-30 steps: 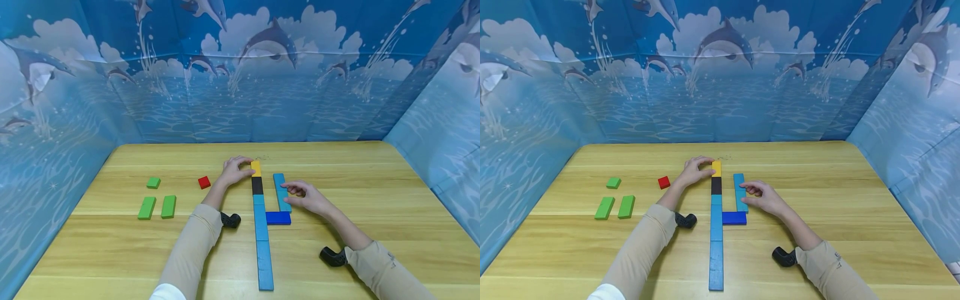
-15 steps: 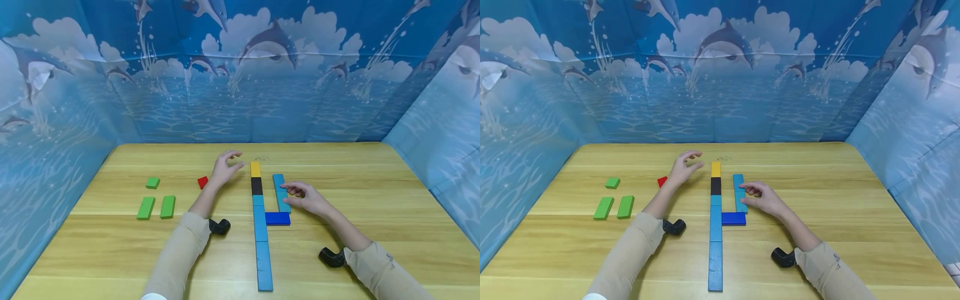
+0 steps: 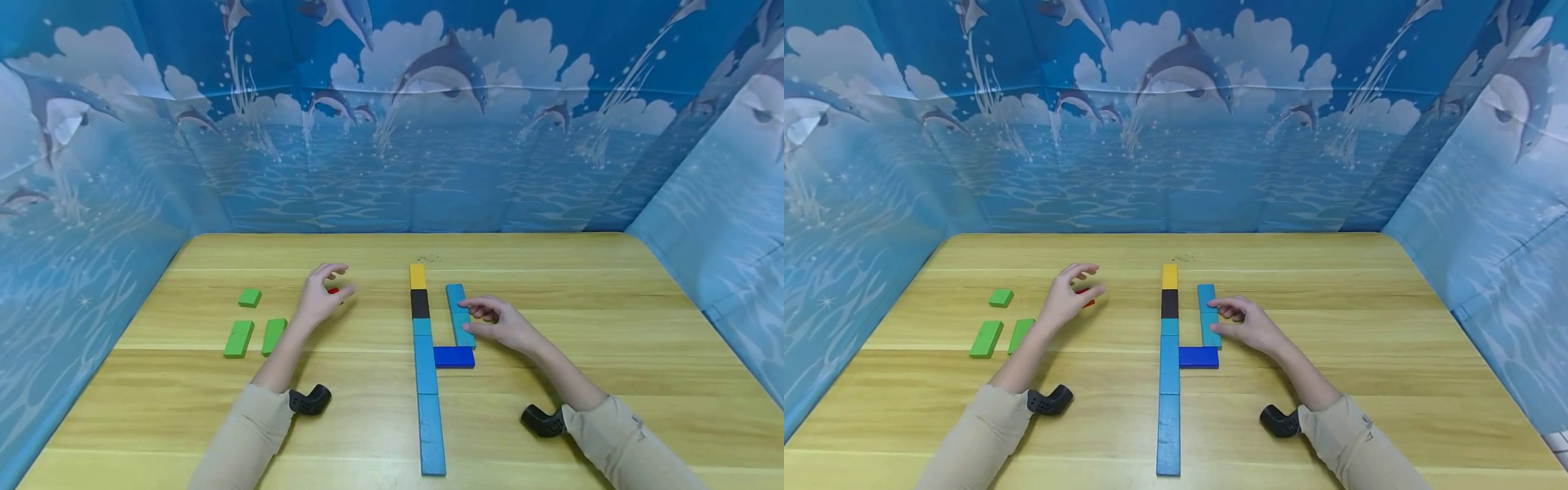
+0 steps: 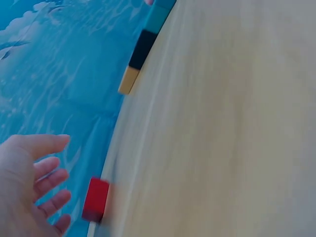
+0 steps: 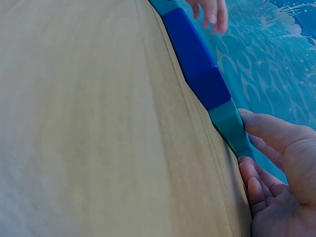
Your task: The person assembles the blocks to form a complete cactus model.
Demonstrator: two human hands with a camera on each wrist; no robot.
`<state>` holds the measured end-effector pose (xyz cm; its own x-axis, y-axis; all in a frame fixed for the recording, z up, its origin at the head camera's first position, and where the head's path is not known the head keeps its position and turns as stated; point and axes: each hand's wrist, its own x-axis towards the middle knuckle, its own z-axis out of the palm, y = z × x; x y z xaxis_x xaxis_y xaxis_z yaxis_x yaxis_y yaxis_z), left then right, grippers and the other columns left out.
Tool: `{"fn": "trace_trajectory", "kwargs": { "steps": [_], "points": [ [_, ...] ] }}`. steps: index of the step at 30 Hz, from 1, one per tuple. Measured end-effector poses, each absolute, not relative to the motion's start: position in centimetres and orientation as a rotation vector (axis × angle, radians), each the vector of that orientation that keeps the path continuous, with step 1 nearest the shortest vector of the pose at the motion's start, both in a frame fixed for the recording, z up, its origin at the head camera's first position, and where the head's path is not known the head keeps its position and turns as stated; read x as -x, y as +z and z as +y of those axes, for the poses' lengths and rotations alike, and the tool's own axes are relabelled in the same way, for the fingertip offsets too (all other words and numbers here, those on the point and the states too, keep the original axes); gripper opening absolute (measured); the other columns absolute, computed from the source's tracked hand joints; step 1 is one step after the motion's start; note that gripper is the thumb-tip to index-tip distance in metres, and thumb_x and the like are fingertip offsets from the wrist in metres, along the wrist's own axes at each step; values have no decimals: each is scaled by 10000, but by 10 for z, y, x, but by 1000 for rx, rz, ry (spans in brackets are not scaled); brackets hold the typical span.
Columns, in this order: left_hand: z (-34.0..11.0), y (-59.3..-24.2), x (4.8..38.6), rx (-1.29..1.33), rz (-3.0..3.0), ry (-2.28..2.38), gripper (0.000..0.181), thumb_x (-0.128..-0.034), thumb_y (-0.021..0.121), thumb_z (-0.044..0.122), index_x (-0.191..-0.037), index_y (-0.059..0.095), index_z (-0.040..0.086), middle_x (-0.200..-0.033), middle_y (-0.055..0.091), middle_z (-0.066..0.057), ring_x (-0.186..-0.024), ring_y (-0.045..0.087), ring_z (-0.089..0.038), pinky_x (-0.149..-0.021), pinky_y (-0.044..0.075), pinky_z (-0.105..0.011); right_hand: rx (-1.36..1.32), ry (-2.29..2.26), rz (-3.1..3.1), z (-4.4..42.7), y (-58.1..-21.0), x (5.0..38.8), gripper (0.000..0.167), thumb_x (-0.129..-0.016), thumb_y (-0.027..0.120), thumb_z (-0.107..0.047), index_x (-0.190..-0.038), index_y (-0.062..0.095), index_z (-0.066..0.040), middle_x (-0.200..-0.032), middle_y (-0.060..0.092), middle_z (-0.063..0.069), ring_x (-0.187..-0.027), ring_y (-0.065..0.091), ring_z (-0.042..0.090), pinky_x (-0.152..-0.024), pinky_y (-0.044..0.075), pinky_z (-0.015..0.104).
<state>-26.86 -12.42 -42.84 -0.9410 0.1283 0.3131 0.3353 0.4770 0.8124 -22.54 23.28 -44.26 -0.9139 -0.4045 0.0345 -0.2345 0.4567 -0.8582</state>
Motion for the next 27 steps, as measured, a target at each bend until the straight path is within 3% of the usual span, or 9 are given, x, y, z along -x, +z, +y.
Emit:
{"fn": "trace_trajectory", "kwargs": {
  "steps": [17,27],
  "points": [
    [-157,-433,251,277,-2763,-1179,434,-737,758,133,-1132,616,21,-1099,604,-132,-1008,534,-315,-891,398,-441,572,-1451,2530,233,-443,225,424,-836,669,-194,-1222,559,-56,-1044,523,119,-913,441,251,-740,395,237],
    [-157,-433,249,246,-2804,-1120,374,-752,742,165,-1095,641,54,-1114,605,-129,-1008,522,-300,-952,276,-528,566,-1453,2532,233,-443,225,420,-838,668,-189,-1219,562,-49,-1041,527,119,-909,444,250,-735,398,234]
  ]
}}
